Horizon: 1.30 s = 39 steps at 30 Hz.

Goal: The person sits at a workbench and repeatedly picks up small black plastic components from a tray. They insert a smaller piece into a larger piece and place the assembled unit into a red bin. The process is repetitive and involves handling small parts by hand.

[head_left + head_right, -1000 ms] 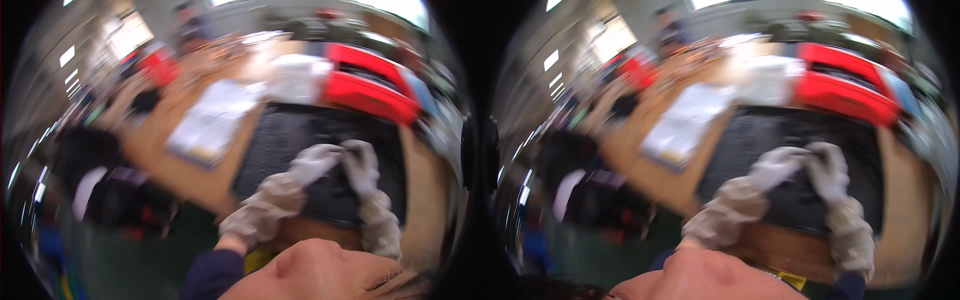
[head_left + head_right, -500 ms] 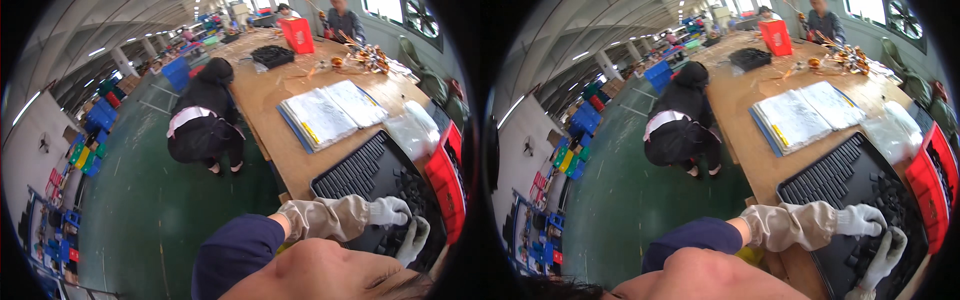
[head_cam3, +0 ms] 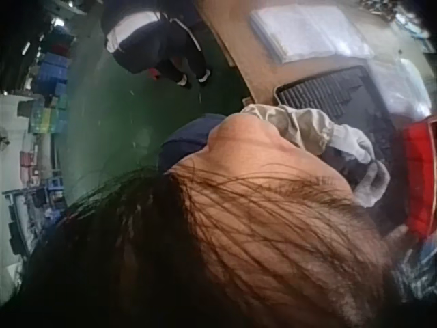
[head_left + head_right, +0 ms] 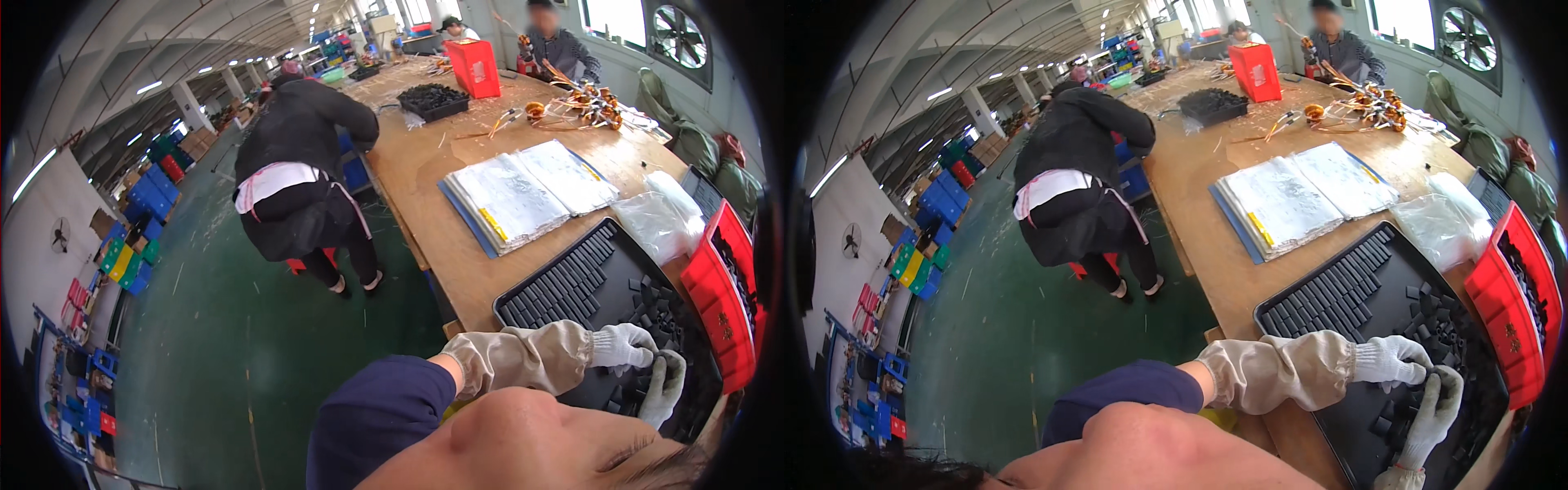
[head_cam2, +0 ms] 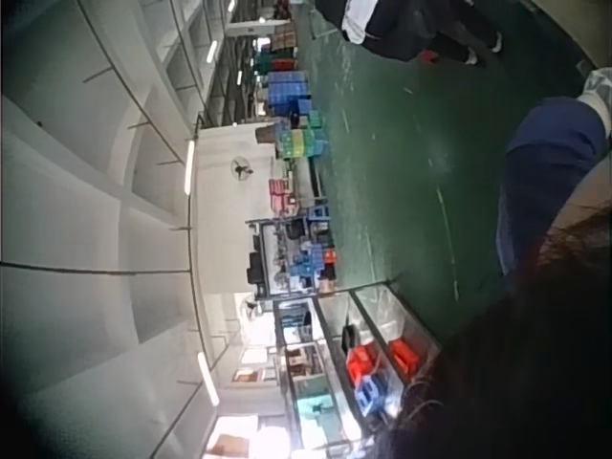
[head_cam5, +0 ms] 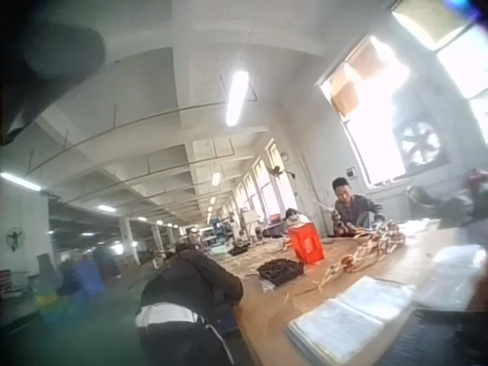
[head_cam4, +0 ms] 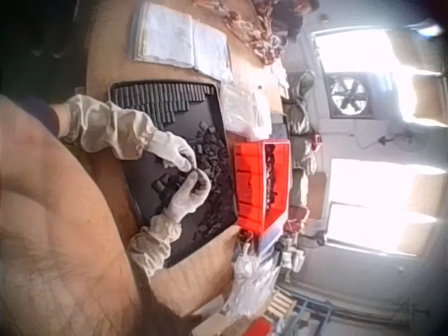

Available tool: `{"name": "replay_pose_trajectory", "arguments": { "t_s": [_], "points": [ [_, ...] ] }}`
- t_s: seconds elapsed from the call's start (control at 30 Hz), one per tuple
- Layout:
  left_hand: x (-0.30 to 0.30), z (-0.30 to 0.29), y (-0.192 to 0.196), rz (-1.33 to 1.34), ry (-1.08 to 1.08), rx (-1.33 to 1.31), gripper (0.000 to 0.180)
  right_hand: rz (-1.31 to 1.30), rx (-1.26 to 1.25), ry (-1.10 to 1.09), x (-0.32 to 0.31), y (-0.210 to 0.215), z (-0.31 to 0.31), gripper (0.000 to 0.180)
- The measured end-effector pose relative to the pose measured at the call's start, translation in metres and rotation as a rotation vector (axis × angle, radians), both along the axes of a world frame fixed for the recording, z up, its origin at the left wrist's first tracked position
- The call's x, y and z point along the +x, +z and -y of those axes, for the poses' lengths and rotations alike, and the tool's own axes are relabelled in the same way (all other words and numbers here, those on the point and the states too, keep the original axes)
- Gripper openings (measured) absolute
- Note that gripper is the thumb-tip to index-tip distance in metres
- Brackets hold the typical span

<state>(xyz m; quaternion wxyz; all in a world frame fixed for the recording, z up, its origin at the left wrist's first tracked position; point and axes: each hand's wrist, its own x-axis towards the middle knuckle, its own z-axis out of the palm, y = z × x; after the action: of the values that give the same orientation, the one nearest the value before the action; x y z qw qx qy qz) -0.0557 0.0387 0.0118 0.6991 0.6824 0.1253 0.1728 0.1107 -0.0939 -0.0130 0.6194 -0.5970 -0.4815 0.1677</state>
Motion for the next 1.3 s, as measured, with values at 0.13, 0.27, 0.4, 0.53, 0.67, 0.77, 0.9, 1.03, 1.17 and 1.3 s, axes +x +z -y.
{"name": "replay_pose_trajectory", "arguments": {
  "t_s": [0.13,0.27,0.4,0.53,0.67,0.77,0.9,1.03,1.17,1.3],
  "points": [
    [0.002,0.001,0.007,-0.051,0.028,-0.061,0.035,0.117,0.013,0.003,-0.032,0.038,0.003,0.013],
    [0.0,-0.002,0.001,-0.094,0.06,-0.013,0.033,0.346,0.091,-0.004,-0.024,0.03,-0.009,0.017],
    [0.011,-0.001,-0.016,-0.067,0.057,-0.014,0.028,0.404,0.003,-0.027,-0.015,0.03,-0.006,0.016],
    [0.02,0.01,0.001,-0.108,0.104,0.252,0.026,0.366,0.056,-0.158,-0.008,0.033,0.009,0.015],
    [-0.018,-0.012,0.009,-0.208,0.247,0.424,0.024,0.421,0.068,-0.201,-0.007,0.02,-0.006,0.015],
    [-0.032,-0.073,-0.014,-0.089,0.387,0.882,0.023,0.493,0.046,-0.222,-0.008,0.025,-0.004,0.016],
    [-0.044,-0.104,-0.006,-0.265,0.525,1.281,0.021,0.502,0.054,-0.23,-0.006,0.025,-0.002,0.017],
    [-0.043,-0.102,-0.003,-0.577,0.32,1.347,0.021,0.483,0.041,-0.237,-0.003,0.024,-0.003,0.018],
    [-0.035,-0.1,0.004,-0.758,0.236,1.317,0.035,0.461,0.001,-0.23,-0.006,0.026,-0.002,0.018],
    [-0.034,-0.093,0.019,-0.848,0.199,1.379,0.038,0.503,0.006,-0.2,-0.004,0.023,-0.002,0.017]
  ]
}}
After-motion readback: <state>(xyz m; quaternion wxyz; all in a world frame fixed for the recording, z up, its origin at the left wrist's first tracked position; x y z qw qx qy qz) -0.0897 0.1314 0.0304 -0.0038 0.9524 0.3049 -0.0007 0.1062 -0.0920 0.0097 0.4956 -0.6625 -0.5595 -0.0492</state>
